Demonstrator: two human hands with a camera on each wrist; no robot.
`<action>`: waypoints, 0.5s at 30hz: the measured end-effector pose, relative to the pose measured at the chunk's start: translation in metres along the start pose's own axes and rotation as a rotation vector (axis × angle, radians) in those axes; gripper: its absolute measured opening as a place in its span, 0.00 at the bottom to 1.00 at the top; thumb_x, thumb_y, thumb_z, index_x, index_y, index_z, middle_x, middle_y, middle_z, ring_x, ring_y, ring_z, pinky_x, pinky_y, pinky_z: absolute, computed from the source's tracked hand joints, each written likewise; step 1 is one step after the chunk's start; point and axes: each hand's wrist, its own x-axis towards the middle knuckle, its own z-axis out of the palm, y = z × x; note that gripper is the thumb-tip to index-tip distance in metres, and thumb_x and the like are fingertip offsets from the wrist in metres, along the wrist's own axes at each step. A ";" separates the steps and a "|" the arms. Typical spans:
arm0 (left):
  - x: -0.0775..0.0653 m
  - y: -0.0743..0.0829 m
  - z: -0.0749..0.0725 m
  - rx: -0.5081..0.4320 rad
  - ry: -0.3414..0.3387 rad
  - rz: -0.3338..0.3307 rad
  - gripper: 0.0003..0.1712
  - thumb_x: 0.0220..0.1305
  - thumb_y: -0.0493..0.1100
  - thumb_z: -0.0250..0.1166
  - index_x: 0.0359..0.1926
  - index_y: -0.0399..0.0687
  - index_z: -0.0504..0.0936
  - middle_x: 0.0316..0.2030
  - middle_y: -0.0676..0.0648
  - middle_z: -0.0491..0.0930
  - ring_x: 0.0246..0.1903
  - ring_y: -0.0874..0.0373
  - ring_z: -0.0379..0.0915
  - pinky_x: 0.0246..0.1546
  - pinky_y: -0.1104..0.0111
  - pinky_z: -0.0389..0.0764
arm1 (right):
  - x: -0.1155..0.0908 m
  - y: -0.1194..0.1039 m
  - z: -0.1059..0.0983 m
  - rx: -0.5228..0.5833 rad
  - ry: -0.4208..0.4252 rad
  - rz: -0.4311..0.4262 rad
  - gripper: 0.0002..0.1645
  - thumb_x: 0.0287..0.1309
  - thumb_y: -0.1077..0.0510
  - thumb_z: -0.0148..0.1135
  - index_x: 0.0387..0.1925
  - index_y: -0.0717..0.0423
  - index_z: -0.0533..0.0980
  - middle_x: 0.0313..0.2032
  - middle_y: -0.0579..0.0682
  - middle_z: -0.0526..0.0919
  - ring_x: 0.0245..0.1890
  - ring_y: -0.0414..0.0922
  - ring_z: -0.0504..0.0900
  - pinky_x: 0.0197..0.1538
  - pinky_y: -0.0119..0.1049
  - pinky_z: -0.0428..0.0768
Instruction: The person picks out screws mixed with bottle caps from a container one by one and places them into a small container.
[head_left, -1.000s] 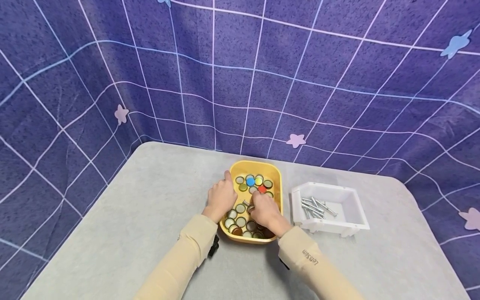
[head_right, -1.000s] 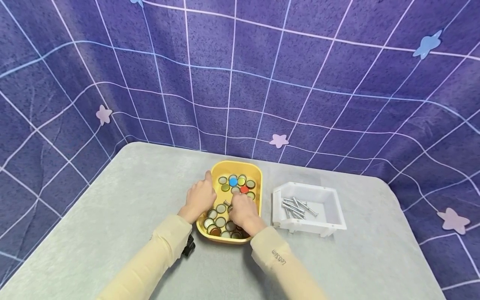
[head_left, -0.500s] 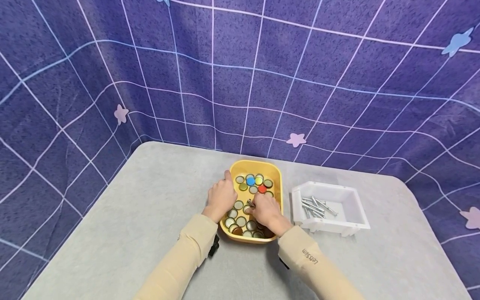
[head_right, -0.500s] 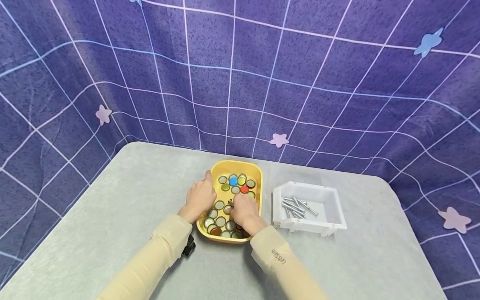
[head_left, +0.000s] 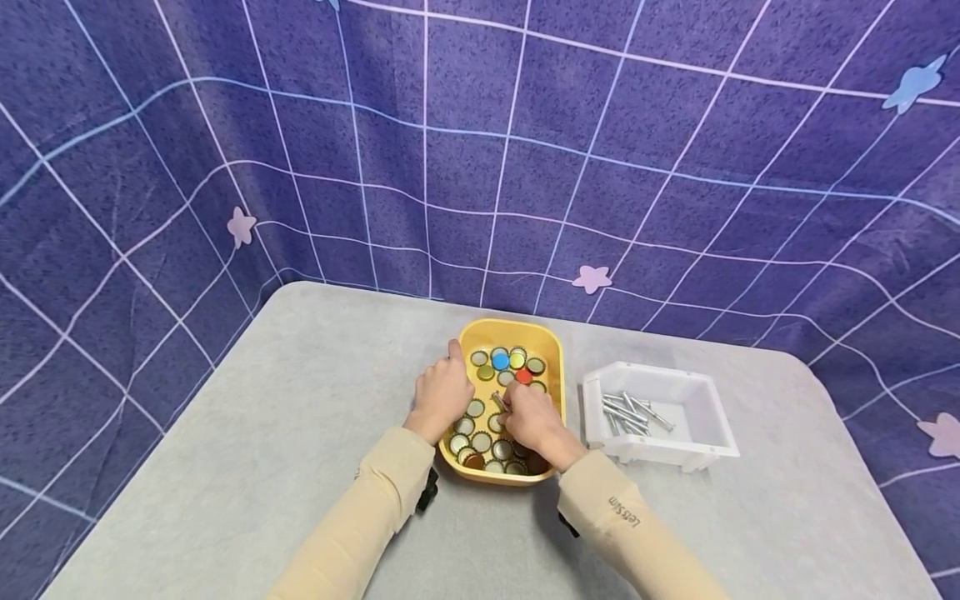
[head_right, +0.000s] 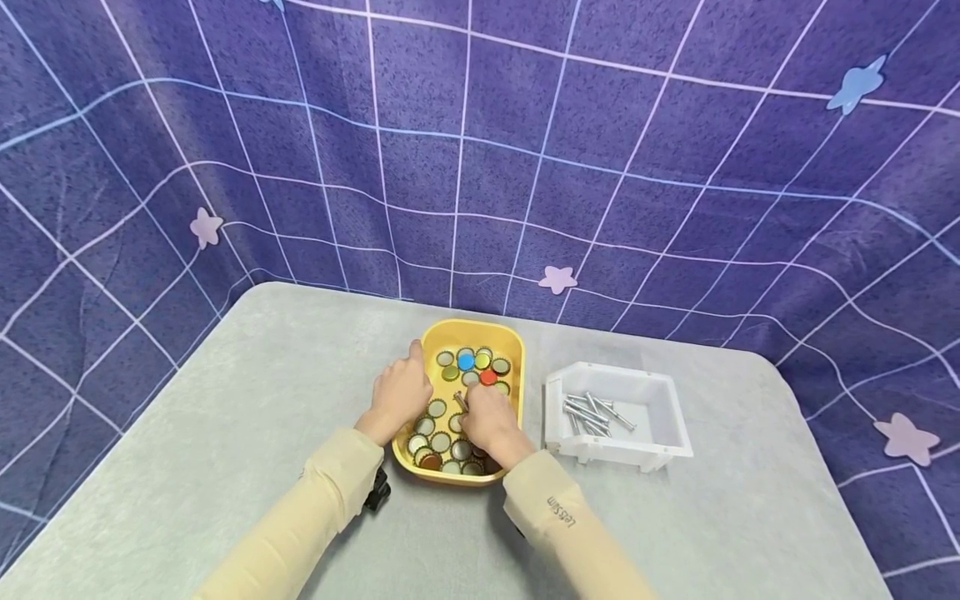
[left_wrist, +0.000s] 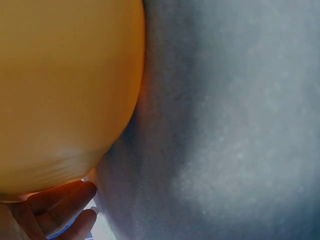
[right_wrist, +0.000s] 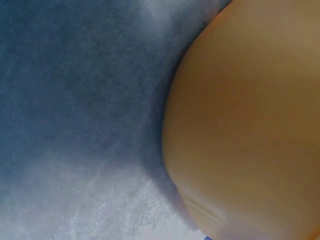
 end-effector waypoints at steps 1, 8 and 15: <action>0.000 0.000 0.000 -0.001 -0.003 -0.003 0.36 0.61 0.38 0.58 0.69 0.33 0.60 0.37 0.34 0.84 0.34 0.37 0.83 0.34 0.48 0.83 | 0.000 0.000 0.000 0.005 -0.003 0.005 0.11 0.52 0.62 0.70 0.20 0.55 0.76 0.21 0.48 0.78 0.25 0.47 0.78 0.34 0.43 0.79; 0.001 0.001 0.000 0.002 -0.008 -0.008 0.34 0.61 0.38 0.57 0.68 0.34 0.61 0.36 0.34 0.83 0.34 0.37 0.83 0.34 0.49 0.82 | 0.001 -0.003 -0.001 -0.092 -0.038 0.026 0.08 0.56 0.59 0.67 0.25 0.52 0.77 0.24 0.50 0.81 0.28 0.51 0.83 0.29 0.45 0.80; 0.002 0.001 0.001 0.005 -0.006 -0.006 0.35 0.62 0.38 0.57 0.68 0.34 0.60 0.37 0.34 0.83 0.34 0.38 0.83 0.34 0.49 0.83 | 0.002 -0.002 0.002 -0.099 -0.113 -0.014 0.20 0.61 0.53 0.66 0.16 0.49 0.69 0.17 0.46 0.72 0.22 0.45 0.77 0.23 0.37 0.72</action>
